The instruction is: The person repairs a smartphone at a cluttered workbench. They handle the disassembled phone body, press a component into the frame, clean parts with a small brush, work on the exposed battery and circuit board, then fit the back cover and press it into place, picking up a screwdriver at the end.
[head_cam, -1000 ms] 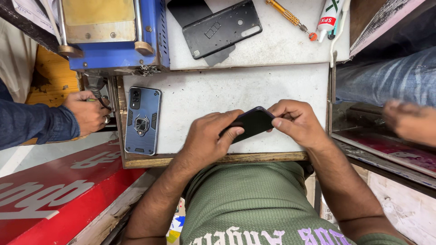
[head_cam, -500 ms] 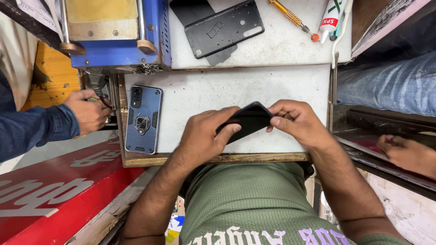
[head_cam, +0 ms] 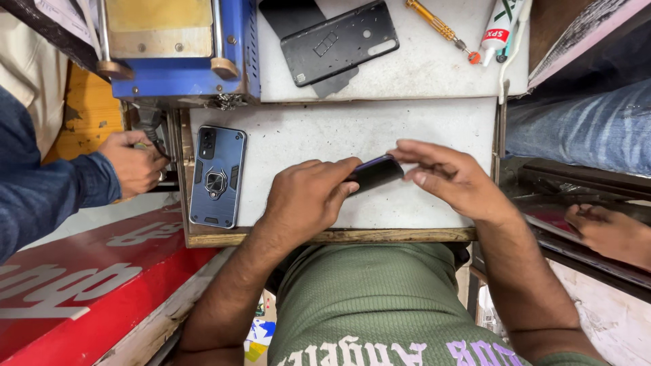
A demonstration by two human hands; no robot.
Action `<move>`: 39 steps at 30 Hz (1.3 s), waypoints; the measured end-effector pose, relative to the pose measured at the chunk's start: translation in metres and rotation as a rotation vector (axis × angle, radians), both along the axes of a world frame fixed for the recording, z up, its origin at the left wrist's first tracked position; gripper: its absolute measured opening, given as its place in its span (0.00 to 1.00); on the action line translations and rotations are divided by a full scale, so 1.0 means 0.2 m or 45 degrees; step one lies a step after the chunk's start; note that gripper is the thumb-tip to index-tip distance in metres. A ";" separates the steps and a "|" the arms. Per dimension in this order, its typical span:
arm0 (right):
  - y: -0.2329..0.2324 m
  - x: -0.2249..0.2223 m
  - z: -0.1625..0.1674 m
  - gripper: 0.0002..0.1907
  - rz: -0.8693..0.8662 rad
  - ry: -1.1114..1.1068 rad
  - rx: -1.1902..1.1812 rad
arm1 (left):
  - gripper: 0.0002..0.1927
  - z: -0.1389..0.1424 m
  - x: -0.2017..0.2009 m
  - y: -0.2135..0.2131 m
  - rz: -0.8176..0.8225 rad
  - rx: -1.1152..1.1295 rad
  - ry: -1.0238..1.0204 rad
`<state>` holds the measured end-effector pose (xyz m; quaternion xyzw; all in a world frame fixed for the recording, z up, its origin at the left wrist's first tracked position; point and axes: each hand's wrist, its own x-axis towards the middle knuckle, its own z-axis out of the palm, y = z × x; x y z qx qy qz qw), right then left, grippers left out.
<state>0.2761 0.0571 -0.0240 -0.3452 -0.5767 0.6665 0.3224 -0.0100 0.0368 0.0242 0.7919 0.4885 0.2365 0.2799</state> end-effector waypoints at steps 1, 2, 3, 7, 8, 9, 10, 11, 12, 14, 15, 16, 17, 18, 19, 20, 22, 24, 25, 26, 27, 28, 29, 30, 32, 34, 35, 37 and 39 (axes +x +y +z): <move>-0.01 -0.01 0.03 0.23 -0.023 -0.019 0.079 | 0.16 0.00 0.00 0.00 -0.029 0.056 0.048; -0.01 -0.03 0.06 0.23 -0.052 -0.040 0.160 | 0.16 0.00 0.01 0.00 -0.051 0.071 0.097; -0.01 -0.05 0.07 0.20 -0.045 -0.153 0.168 | 0.16 -0.01 0.03 0.01 -0.075 0.082 0.145; 0.01 -0.09 0.08 0.13 -0.049 -0.367 0.141 | 0.13 -0.04 0.06 0.02 -0.100 0.155 0.256; 0.03 -0.10 0.08 0.13 -0.055 -0.363 0.117 | 0.13 -0.05 0.07 0.02 -0.104 0.185 0.299; 0.04 -0.11 0.07 0.12 -0.079 -0.431 0.102 | 0.13 -0.06 0.07 0.03 -0.107 0.210 0.342; 0.04 -0.13 0.07 0.11 -0.103 -0.504 0.078 | 0.14 -0.07 0.07 0.02 -0.112 0.228 0.381; 0.04 -0.15 0.07 0.10 -0.128 -0.578 0.055 | 0.16 -0.08 0.08 0.02 -0.128 0.234 0.411; 0.04 -0.17 0.06 0.09 -0.131 -0.645 0.098 | 0.18 -0.10 0.09 0.02 -0.145 0.252 0.442; 0.04 -0.23 0.05 0.09 -0.145 -0.775 0.184 | 0.19 -0.13 0.09 0.04 -0.176 0.263 0.516; 0.04 -0.24 0.05 0.10 -0.139 -0.801 0.171 | 0.18 -0.14 0.09 0.04 -0.190 0.247 0.553; 0.04 -0.24 0.05 0.10 -0.136 -0.824 0.164 | 0.16 -0.15 0.09 0.05 -0.204 0.238 0.592; 0.04 -0.23 0.05 0.10 -0.136 -0.844 0.162 | 0.17 -0.16 0.08 0.05 -0.202 0.257 0.578; 0.06 -0.22 0.05 0.09 -0.076 -0.773 0.159 | 0.17 -0.17 0.07 0.05 -0.198 0.272 0.566; 0.08 -0.19 0.06 0.08 -0.009 -0.699 0.152 | 0.18 -0.17 0.07 0.05 -0.190 0.279 0.556; 0.10 -0.15 0.06 0.09 0.059 -0.625 0.143 | 0.18 -0.18 0.07 0.05 -0.190 0.264 0.567; 0.13 -0.10 0.05 0.12 0.147 -0.587 0.026 | 0.17 -0.18 0.06 0.06 -0.200 0.249 0.586; 0.14 -0.06 0.04 0.14 0.170 -0.574 -0.042 | 0.17 -0.18 0.07 0.06 -0.201 0.197 0.580; 0.14 -0.06 0.03 0.14 0.154 -0.578 -0.046 | 0.16 -0.18 0.07 0.07 -0.202 0.175 0.577; 0.14 -0.07 0.02 0.14 0.140 -0.580 -0.048 | 0.17 -0.18 0.07 0.07 -0.209 0.190 0.585; 0.13 -0.08 0.01 0.13 0.117 -0.605 -0.009 | 0.17 -0.18 0.07 0.07 -0.212 0.200 0.594; 0.13 -0.10 0.00 0.12 0.096 -0.626 0.031 | 0.17 -0.18 0.07 0.07 -0.214 0.210 0.608; 0.13 -0.13 0.00 0.11 0.071 -0.646 0.077 | 0.17 -0.18 0.08 0.07 -0.213 0.198 0.597; 0.14 -0.16 -0.01 0.10 0.031 -0.703 0.116 | 0.17 -0.18 0.08 0.07 -0.211 0.191 0.591; 0.12 -0.23 -0.01 0.13 -0.047 -0.816 0.174 | 0.16 -0.17 0.09 0.07 -0.216 0.171 0.607; 0.11 -0.31 -0.02 0.19 -0.019 -0.990 0.249 | 0.15 -0.16 0.07 0.07 -0.227 0.168 0.648; 0.11 -0.32 -0.02 0.22 -0.006 -1.077 0.290 | 0.17 -0.15 0.06 0.08 -0.192 0.145 0.694; 0.11 -0.30 -0.01 0.15 -0.011 -0.915 0.325 | 0.27 -0.14 0.01 0.08 -0.114 0.084 0.787; 0.09 -0.24 0.00 0.10 0.006 -0.746 0.311 | 0.20 -0.13 -0.13 0.06 0.090 0.200 0.461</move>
